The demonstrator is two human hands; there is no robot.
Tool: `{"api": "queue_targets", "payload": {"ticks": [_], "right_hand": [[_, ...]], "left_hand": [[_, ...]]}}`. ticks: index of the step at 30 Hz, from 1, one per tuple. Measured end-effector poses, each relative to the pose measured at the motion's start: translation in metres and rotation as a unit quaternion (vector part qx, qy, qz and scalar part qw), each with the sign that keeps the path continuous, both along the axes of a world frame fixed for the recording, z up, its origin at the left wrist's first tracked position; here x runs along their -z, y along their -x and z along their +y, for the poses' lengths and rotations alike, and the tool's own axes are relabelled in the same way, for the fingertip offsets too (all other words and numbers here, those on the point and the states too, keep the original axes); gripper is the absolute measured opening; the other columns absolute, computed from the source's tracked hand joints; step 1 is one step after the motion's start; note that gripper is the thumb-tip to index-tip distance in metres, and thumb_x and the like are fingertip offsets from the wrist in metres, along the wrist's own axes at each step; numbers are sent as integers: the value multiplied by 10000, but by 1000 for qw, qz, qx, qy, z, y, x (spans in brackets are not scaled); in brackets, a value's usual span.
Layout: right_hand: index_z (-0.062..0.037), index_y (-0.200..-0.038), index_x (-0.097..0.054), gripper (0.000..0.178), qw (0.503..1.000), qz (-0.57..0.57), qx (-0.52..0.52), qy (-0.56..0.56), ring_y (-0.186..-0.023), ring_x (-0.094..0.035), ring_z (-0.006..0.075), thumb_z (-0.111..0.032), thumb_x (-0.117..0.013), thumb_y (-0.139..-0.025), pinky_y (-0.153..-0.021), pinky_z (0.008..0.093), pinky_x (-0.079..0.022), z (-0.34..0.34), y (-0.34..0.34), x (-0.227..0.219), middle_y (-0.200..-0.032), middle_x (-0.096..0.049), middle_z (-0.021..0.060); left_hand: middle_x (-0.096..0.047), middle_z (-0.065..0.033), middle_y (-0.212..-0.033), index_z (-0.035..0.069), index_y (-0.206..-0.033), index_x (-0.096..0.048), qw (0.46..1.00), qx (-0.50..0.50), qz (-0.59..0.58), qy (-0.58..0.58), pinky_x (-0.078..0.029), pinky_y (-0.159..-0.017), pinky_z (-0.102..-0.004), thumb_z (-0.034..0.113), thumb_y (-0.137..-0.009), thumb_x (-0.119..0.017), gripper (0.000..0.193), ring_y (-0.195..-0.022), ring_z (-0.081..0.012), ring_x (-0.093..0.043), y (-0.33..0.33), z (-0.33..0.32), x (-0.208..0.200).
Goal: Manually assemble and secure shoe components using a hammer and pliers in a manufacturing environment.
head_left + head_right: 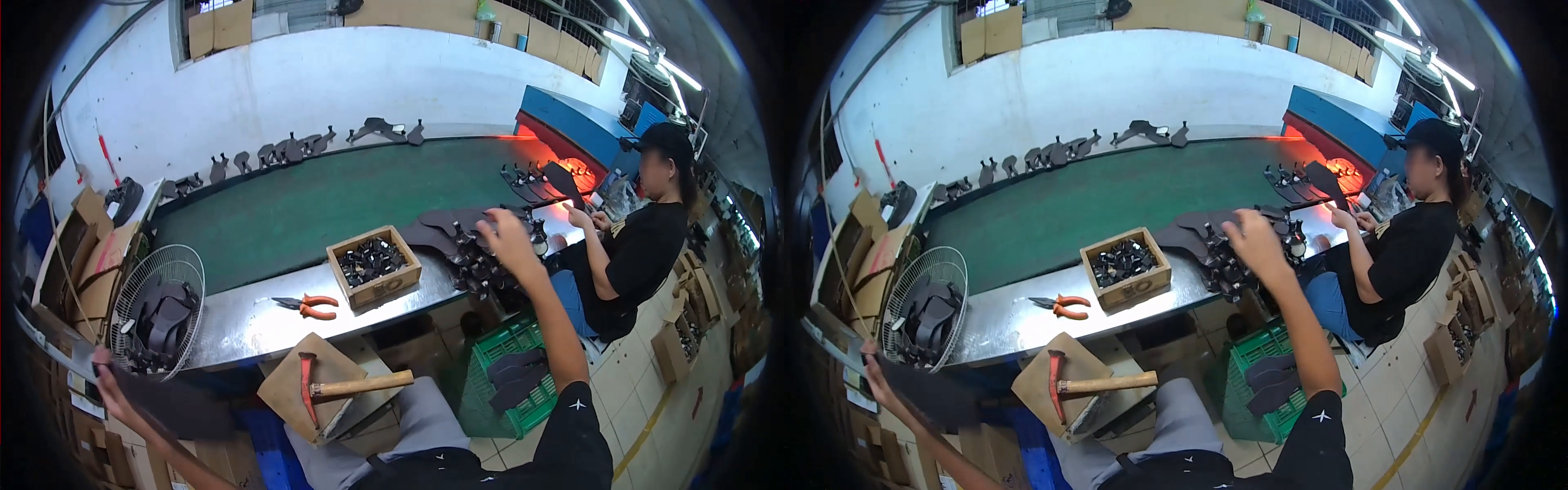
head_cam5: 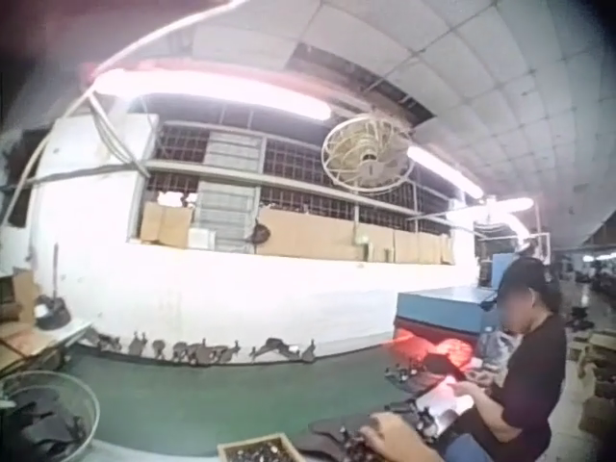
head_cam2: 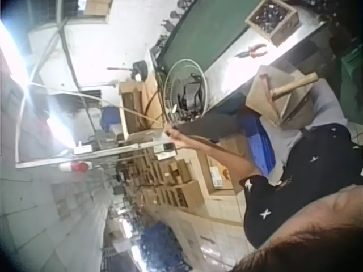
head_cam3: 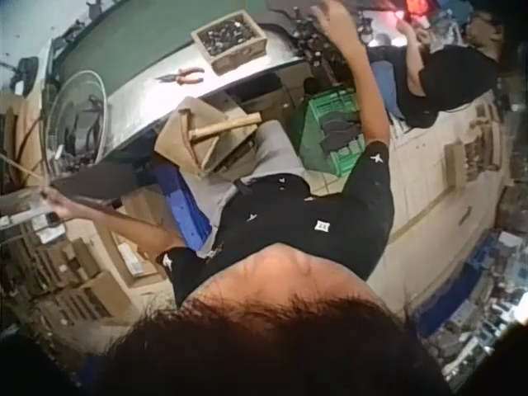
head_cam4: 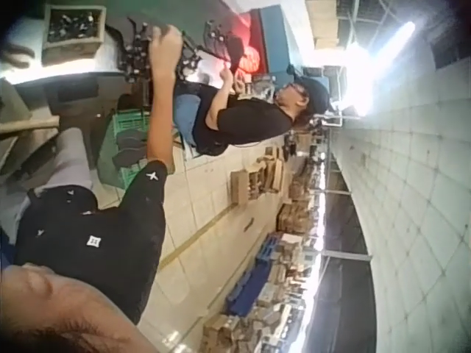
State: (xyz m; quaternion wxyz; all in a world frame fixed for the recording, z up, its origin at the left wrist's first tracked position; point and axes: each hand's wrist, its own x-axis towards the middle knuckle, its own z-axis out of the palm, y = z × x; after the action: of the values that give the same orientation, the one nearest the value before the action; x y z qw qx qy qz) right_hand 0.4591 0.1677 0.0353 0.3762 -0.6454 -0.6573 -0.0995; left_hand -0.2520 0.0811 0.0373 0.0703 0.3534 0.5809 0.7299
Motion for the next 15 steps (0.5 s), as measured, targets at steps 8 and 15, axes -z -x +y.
{"api": "queue_targets", "payload": {"ticks": [8, 15], "right_hand": [[23, -947, -657, 437, 948, -236, 20, 212, -803, -653, 379, -401, -695, -847, -762, 465, -536, 121, -12, 53, -891, -674, 173], [-28, -922, -598, 324, 791, 490, -286, 228, -509, -544, 97, -344, -664, -923, -477, 248, -468, 38, 158, -65, -694, -577, 2]], "left_hand": [[-360, -194, -1521, -9, -1481, -337, 985, -103, 126, -61, -287, -1151, -412, 399, -1031, -467, 621, -1385, -310, -379, -14, 41, 62], [-429, -208, -1449, -15, -1427, -390, 912, 156, 377, 39, -267, -1156, -433, 148, -820, -736, 718, -1388, -366, -361, -253, -2, -3]]}}
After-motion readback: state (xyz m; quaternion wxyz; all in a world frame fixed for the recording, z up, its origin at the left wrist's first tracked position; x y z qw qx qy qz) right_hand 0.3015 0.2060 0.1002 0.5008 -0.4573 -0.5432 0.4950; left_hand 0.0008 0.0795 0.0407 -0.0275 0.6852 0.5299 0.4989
